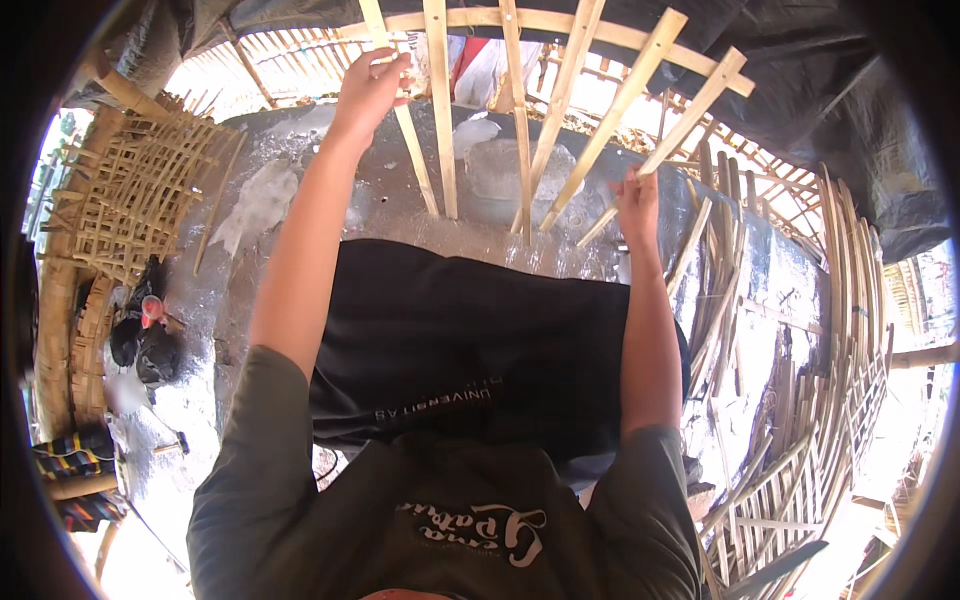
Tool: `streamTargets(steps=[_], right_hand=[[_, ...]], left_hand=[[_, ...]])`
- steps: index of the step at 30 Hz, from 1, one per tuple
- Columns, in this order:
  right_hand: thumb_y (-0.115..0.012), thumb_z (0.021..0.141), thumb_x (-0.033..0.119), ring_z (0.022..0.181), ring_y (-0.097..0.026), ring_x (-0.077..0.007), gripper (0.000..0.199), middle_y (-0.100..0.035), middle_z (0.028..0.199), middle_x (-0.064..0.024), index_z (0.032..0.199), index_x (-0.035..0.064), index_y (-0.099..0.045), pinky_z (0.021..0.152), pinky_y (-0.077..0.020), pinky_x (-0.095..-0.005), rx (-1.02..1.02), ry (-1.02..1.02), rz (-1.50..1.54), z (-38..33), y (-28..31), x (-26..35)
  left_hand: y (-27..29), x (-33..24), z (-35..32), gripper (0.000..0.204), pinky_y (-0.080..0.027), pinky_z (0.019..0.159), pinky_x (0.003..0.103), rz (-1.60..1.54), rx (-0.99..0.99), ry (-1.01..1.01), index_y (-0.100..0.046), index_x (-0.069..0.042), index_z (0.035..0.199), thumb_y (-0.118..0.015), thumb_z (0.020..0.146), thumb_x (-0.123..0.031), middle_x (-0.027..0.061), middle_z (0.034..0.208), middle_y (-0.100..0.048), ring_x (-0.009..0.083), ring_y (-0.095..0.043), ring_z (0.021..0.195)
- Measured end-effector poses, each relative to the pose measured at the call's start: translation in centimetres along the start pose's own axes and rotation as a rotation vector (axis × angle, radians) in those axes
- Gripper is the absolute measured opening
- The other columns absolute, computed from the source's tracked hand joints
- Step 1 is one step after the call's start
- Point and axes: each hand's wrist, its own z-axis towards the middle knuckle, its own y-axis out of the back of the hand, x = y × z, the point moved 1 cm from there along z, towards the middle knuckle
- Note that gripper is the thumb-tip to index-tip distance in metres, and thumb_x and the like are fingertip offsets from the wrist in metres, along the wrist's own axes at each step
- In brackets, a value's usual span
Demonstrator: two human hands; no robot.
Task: The person constructs a wooden frame by placing thin slats over a curved surface and securing them with a hammer.
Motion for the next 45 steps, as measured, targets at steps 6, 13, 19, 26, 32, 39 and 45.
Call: streamTargets(steps=[6, 13, 19, 26, 32, 39, 45], right_hand=[[-0.049, 0.099, 0.019, 0.073, -0.057, -0.0112, 0.023, -0.052, 0.079, -0.0018, 0.118, 0.0047, -0.047, 0.062, -0.0468, -0.0279, 0.020, -0.045, 0.012, 0.5, 0.8, 0.3], [-0.050, 0.099, 0.018, 0.073, -0.054, -0.0096, 0.021, -0.053, 0.079, -0.0015, 0.116, 0.0058, -0.051, 0.064, -0.0453, -0.0266, 0.095, -0.025, 0.054, -0.1, 1.0, 1.2], [-0.050, 0.099, 0.021, 0.074, -0.058, -0.0103, 0.028, -0.053, 0.081, -0.0008, 0.124, 0.0077, -0.048, 0.065, -0.0475, -0.0262, 0.069, -0.073, -0.031, -0.1, 0.3, 1.5], [-0.053, 0.097, 0.020, 0.076, -0.066, -0.0177, 0.041, -0.061, 0.085, -0.0093, 0.134, 0.0078, -0.040, 0.065, -0.0508, -0.0314, 0.058, -0.086, -0.178, -0.1, 2.0, 1.7], [-0.059, 0.093, 0.026, 0.090, -0.069, -0.0297, 0.055, -0.067, 0.095, -0.0190, 0.137, 0.0035, -0.036, 0.075, -0.0520, -0.0399, 0.011, -0.045, -0.444, -0.3, 2.8, 2.6], [-0.061, 0.088, 0.042, 0.092, -0.066, -0.0355, 0.056, -0.067, 0.095, -0.0217, 0.125, 0.0003, -0.052, 0.082, -0.0504, -0.0415, 0.390, -0.218, -0.927, -3.6, 4.5, 16.0], [-0.062, 0.087, 0.046, 0.095, -0.065, -0.0357, 0.053, -0.067, 0.092, -0.0253, 0.114, -0.0002, -0.060, 0.083, -0.0502, -0.0425, 0.620, -0.115, -0.712, -7.7, -1.6, 24.5]], left_hand=[[-3.5, 0.6, 3.2, 0.047, -0.041, 0.097, 0.042, -0.204, -0.027, 0.196, -0.057, -0.003, 0.124, -0.062, 0.090, -0.036, 0.0105, 0.121, -0.058, 0.0205, -0.048, 0.119], [-4.3, -1.1, 7.3, 0.076, -0.007, 0.108, 0.068, -0.702, 0.054, 0.348, -0.022, -0.006, 0.146, -0.057, 0.090, -0.043, 0.0103, 0.142, -0.044, 0.0233, -0.040, 0.131], [-4.8, -0.2, 9.0, 0.073, -0.008, 0.108, 0.067, -0.807, -0.003, 0.396, -0.025, -0.006, 0.143, -0.057, 0.090, -0.045, 0.0100, 0.130, -0.048, 0.0226, -0.046, 0.125], [-5.4, -1.0, 7.3, 0.051, -0.034, 0.096, 0.063, -0.762, -0.090, 0.319, -0.035, -0.022, 0.141, -0.052, 0.096, -0.039, 0.0045, 0.117, -0.057, 0.0197, -0.056, 0.105], [-4.1, -0.9, 5.5, 0.040, -0.044, 0.086, 0.060, -0.795, -0.248, 0.312, -0.036, -0.024, 0.142, -0.040, 0.103, -0.031, 0.0012, 0.116, -0.060, 0.0192, -0.059, 0.099], [-3.4, 0.9, 3.5, 0.019, -0.052, 0.059, 0.036, -1.025, -0.179, 0.176, -0.058, -0.005, 0.097, -0.049, 0.097, -0.022, 0.0089, 0.082, -0.061, 0.0221, -0.061, 0.072], [-1.7, 1.5, 0.7, 0.035, -0.047, 0.087, 0.053, -0.941, -0.241, 0.050, -0.040, -0.010, 0.134, -0.040, 0.102, -0.025, 0.0059, 0.107, -0.056, 0.0222, -0.058, 0.097]])
